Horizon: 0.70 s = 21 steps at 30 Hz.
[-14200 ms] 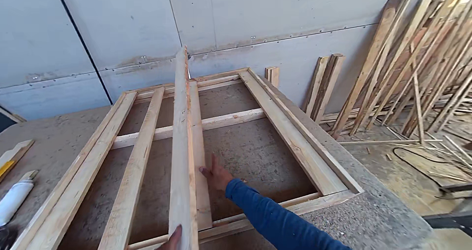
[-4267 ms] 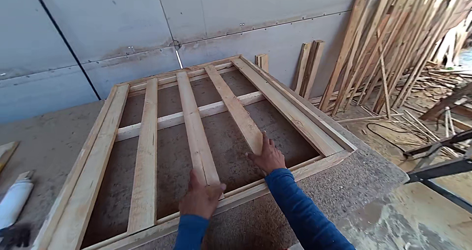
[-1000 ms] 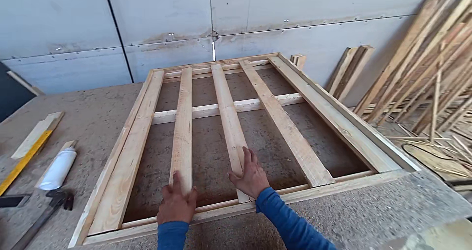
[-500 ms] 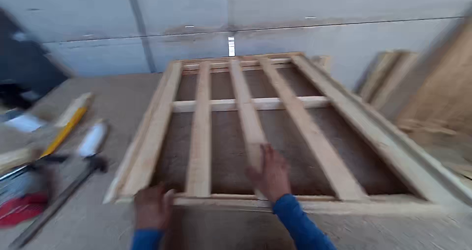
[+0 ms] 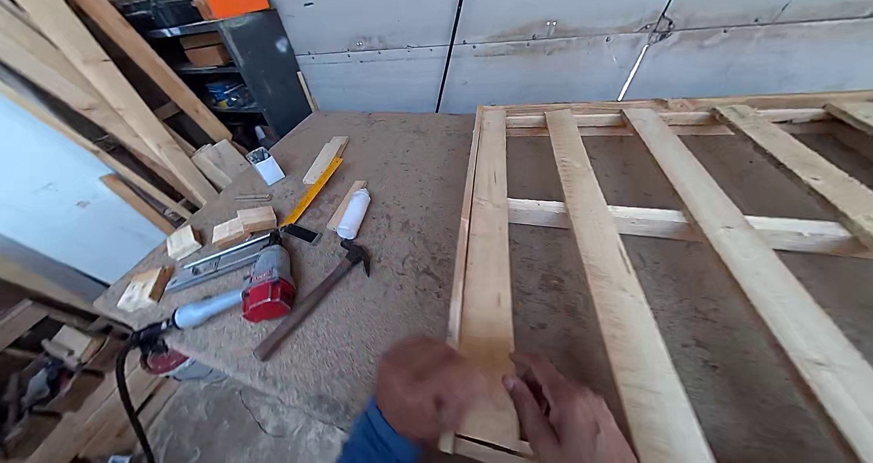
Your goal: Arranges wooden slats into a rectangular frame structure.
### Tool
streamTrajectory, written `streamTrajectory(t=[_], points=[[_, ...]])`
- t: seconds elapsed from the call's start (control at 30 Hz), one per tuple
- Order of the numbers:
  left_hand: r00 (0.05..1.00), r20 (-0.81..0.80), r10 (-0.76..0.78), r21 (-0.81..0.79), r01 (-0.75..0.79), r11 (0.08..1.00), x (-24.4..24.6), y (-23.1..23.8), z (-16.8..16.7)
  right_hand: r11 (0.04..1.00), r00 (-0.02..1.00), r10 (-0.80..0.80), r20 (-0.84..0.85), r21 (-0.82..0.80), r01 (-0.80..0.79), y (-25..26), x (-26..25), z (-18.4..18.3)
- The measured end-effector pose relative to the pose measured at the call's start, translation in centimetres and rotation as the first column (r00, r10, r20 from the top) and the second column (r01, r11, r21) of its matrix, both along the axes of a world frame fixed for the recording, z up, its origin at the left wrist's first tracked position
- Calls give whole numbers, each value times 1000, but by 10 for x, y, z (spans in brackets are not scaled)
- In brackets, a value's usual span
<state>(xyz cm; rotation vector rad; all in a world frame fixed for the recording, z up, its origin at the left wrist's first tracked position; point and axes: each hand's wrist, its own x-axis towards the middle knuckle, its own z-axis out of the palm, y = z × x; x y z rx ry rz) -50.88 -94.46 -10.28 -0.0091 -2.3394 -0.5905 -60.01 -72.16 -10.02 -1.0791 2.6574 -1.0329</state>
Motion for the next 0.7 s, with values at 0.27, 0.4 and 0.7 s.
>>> streamTrajectory(t=[0.27, 0.4, 0.7], points=[[560, 623, 546, -112, -627, 771, -115, -326, -41, 816, 930, -357, 82, 512, 268, -111, 90, -16], [445, 662, 603, -274, -605, 748, -157, -354, -75, 832, 906, -406, 121, 459, 312, -104, 99, -17], [911, 388, 142, -37, -138, 990, -175, -448, 62, 788, 920, -393, 6, 518, 333, 106, 190, -22]])
